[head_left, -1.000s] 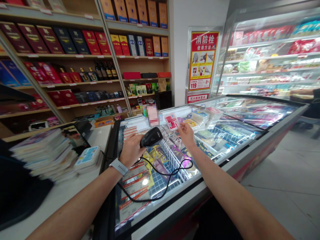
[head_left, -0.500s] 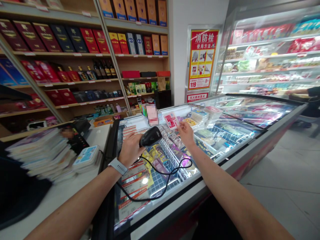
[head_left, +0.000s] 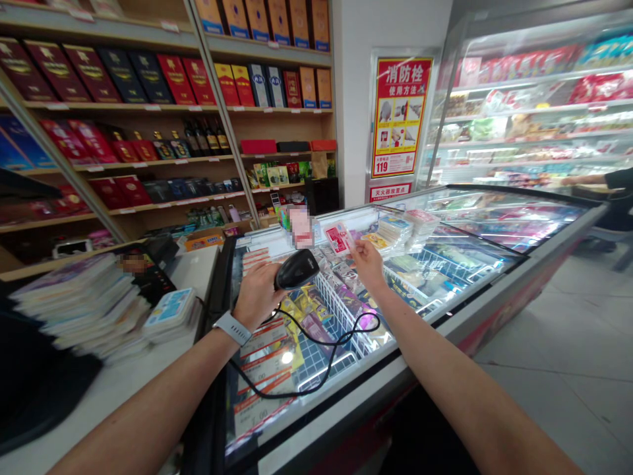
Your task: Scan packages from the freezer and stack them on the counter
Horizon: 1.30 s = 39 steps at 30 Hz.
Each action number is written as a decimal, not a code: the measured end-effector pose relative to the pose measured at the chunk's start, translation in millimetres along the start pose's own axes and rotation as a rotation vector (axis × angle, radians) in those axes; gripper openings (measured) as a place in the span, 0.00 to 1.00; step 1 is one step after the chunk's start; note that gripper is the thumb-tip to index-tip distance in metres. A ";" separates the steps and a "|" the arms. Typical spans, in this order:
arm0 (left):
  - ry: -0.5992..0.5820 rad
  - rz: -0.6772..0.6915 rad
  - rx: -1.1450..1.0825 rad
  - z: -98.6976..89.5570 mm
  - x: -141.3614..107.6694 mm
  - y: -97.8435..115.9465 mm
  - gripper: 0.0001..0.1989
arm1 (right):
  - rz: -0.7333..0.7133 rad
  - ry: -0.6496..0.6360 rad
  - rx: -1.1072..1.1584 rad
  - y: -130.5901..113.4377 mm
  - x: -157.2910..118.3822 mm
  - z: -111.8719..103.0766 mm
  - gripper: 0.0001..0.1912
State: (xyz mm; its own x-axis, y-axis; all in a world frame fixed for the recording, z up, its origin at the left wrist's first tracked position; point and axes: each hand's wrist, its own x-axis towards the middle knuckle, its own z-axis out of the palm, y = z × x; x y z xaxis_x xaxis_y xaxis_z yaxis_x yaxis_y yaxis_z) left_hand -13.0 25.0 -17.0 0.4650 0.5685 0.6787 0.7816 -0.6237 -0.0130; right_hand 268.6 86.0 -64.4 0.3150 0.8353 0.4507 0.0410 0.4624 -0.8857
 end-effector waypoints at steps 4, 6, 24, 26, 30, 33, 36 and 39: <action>0.001 -0.012 0.014 -1.1 0.2 0.9 0.12 | 0.004 -0.013 -0.006 1.8 0.2 -0.3 0.19; 0.001 -0.018 0.014 -1.9 0.2 1.4 0.13 | 0.003 -0.017 -0.008 2.6 0.7 -0.7 0.19; -0.003 -0.014 0.023 -3.8 0.1 3.7 0.19 | 0.000 0.007 -0.012 3.3 3.2 -4.1 0.23; -0.005 -0.018 0.023 -4.0 0.2 3.5 0.19 | 0.005 0.016 -0.010 3.0 3.8 -5.1 0.23; 0.000 -0.016 0.022 -3.0 -0.6 2.1 0.18 | 0.010 0.026 -0.023 1.8 4.3 -7.0 0.22; 0.003 -0.023 0.021 -2.0 -1.3 1.2 0.17 | 0.016 0.035 -0.018 0.7 3.9 -8.4 0.22; 0.000 -0.033 0.014 -2.0 -1.6 1.2 0.16 | 0.022 0.062 -0.020 -1.5 3.0 -10.4 0.23; -0.007 -0.056 -0.008 -3.1 -1.6 2.0 0.15 | 0.014 0.104 -0.029 -4.6 3.0 -13.6 0.23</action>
State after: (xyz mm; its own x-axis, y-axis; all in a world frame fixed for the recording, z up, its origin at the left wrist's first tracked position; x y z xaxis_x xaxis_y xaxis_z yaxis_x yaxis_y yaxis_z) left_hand -13.5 21.2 -15.9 0.4237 0.6059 0.6733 0.8030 -0.5952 0.0303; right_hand 282.3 82.3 -60.5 0.4124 0.8056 0.4253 0.0629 0.4406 -0.8955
